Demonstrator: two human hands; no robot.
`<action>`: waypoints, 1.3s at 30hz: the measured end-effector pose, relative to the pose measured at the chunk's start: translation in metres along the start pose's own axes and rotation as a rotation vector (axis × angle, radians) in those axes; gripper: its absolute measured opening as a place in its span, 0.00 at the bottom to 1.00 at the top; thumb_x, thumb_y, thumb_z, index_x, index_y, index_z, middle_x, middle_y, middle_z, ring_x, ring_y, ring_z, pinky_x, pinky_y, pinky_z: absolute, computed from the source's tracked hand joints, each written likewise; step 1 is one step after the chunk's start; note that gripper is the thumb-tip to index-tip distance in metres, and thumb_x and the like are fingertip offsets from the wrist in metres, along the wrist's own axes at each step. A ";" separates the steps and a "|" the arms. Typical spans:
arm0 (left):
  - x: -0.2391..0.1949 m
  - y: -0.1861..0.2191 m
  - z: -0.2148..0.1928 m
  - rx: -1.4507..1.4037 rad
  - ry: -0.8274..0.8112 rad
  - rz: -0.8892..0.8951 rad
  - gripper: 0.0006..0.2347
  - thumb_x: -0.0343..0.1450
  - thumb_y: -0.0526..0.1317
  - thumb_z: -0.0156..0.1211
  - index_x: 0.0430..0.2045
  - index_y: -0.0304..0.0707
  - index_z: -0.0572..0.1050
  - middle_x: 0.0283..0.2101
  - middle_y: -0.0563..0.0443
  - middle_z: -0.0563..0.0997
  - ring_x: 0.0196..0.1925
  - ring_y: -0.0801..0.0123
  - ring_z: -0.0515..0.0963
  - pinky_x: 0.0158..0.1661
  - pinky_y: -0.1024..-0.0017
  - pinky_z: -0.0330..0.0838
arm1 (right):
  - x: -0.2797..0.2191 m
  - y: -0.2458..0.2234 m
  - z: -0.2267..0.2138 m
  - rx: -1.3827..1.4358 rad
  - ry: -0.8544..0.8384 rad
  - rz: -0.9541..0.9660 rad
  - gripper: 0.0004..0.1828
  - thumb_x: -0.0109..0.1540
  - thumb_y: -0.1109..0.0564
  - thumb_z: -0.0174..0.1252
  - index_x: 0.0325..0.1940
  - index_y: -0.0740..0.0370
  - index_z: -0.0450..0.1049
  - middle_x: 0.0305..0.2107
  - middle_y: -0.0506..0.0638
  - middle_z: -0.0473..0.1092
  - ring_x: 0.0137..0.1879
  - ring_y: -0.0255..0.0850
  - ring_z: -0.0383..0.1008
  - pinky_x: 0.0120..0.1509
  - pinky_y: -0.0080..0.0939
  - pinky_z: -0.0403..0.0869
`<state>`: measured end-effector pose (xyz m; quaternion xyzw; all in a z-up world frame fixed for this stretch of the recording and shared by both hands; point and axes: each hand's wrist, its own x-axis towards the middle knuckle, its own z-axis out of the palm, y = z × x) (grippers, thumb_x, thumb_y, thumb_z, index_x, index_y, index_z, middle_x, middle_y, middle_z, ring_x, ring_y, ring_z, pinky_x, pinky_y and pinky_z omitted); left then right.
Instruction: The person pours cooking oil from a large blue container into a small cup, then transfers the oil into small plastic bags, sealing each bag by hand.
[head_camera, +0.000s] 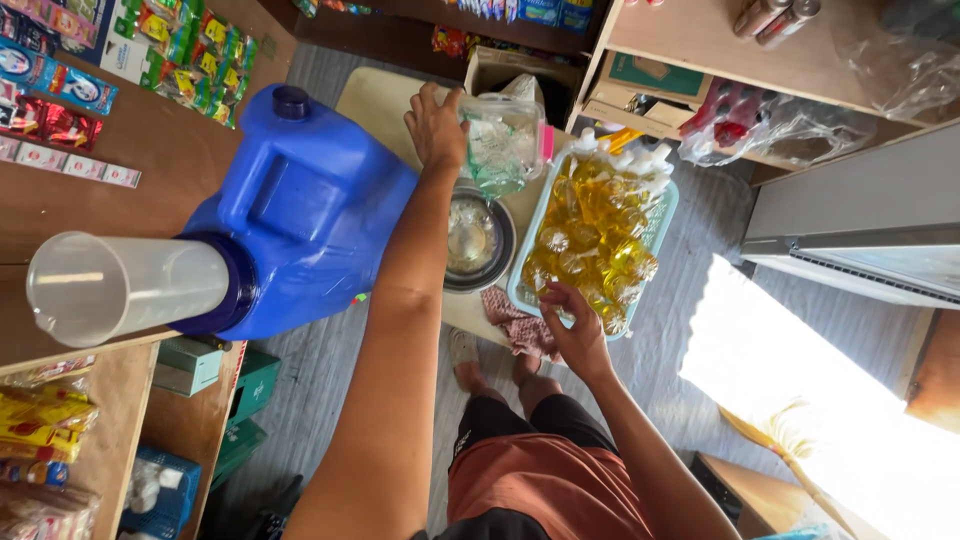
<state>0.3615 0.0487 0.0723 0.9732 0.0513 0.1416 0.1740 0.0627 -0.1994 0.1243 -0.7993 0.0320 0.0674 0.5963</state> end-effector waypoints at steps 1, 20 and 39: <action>0.004 -0.004 0.006 -0.003 0.006 0.002 0.24 0.60 0.39 0.75 0.52 0.48 0.77 0.59 0.45 0.67 0.61 0.52 0.64 0.56 0.54 0.60 | 0.002 -0.001 -0.003 -0.002 0.003 -0.006 0.20 0.64 0.58 0.61 0.61 0.61 0.71 0.44 0.52 0.79 0.54 0.41 0.80 0.59 0.41 0.75; -0.042 0.002 -0.090 -0.572 0.222 0.019 0.04 0.75 0.36 0.61 0.37 0.35 0.75 0.36 0.45 0.84 0.38 0.57 0.84 0.39 0.62 0.74 | 0.016 0.007 -0.021 0.053 -0.105 0.058 0.16 0.65 0.57 0.60 0.56 0.63 0.76 0.43 0.50 0.80 0.50 0.36 0.79 0.57 0.36 0.75; -0.192 0.044 -0.311 -1.221 -0.213 0.007 0.06 0.74 0.34 0.65 0.41 0.29 0.79 0.37 0.52 0.83 0.40 0.79 0.80 0.42 0.79 0.75 | 0.000 -0.196 0.036 -0.234 0.280 -0.761 0.41 0.54 0.56 0.74 0.68 0.63 0.65 0.68 0.62 0.60 0.76 0.56 0.58 0.76 0.59 0.62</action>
